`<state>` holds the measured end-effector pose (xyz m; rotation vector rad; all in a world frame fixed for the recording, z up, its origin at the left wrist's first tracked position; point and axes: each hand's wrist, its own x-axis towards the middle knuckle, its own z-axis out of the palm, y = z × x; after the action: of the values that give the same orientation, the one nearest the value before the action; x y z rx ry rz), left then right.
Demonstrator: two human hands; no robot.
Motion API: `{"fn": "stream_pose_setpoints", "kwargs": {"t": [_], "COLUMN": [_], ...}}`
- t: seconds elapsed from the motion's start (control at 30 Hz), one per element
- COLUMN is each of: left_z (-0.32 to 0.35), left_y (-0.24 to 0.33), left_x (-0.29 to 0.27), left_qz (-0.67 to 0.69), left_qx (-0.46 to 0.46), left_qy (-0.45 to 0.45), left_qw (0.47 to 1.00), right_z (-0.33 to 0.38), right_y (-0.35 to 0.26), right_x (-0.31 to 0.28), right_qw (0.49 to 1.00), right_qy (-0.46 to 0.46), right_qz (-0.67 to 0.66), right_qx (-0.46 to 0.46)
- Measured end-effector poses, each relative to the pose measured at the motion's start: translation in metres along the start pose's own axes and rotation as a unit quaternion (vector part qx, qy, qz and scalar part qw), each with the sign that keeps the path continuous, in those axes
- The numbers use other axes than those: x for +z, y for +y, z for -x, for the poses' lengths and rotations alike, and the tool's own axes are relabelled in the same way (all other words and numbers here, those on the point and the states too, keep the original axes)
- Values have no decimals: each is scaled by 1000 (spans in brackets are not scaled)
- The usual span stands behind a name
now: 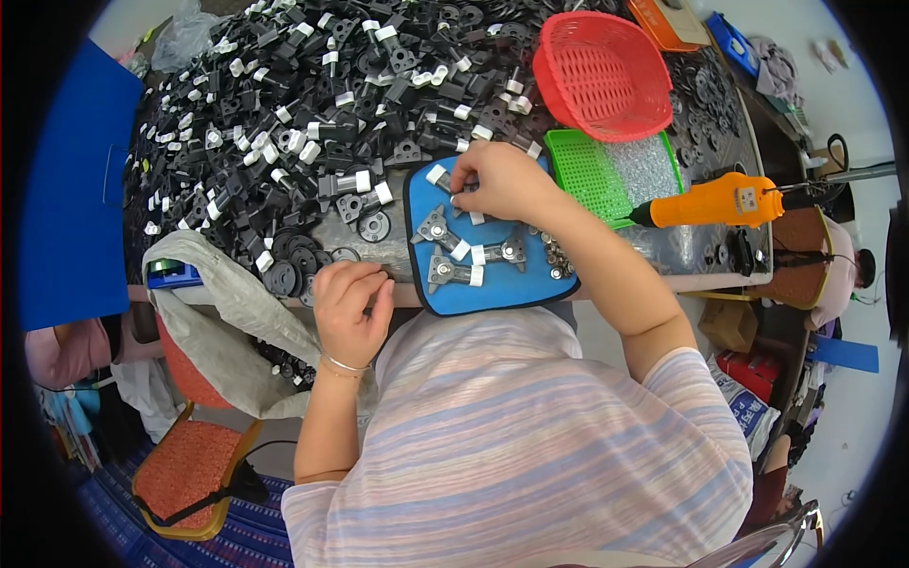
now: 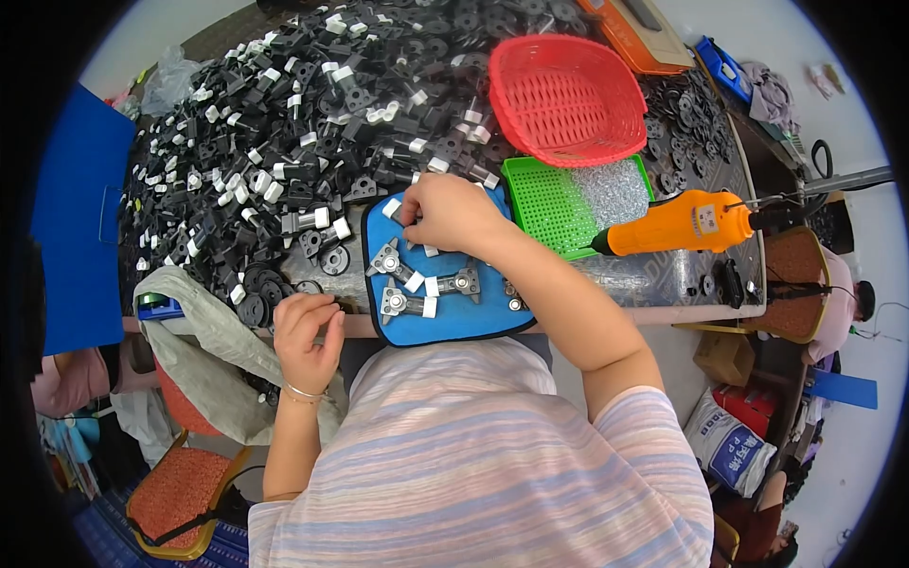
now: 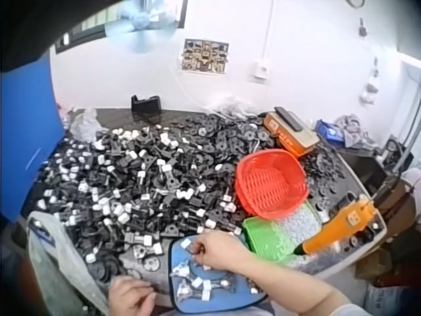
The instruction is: The recorder is assembling small mechanical toy components using an electric screwdriver at a workbench.
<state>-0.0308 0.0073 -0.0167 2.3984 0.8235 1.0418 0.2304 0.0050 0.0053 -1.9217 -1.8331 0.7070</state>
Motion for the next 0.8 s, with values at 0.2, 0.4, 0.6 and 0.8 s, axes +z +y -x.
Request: {"fn": "stream_pose_setpoints", "kwargs": {"t": [0.2,0.4,0.6,0.8], "left_z": [-2,-2,1,-4], "left_y": [-2,-5,-14,-17], "left_x": [0,-1,-3,0], "left_qz": [2,-7,-43,-140], "left_qx": [0,-5,-29,-40], "left_qy": [1,7,19,-14], "left_qw": [1000,1000,998,989], "right_z": [-5,-6,-5,-2], "right_y": [5,7,2,-4], "right_x": [-5,-4,-5,-3], "right_qw": [998,998,997,997], "right_qy": [-20,-30,-24,2], "right_qz": [-17,-9,-4,61], "right_qx": [53,53,74,56]}}
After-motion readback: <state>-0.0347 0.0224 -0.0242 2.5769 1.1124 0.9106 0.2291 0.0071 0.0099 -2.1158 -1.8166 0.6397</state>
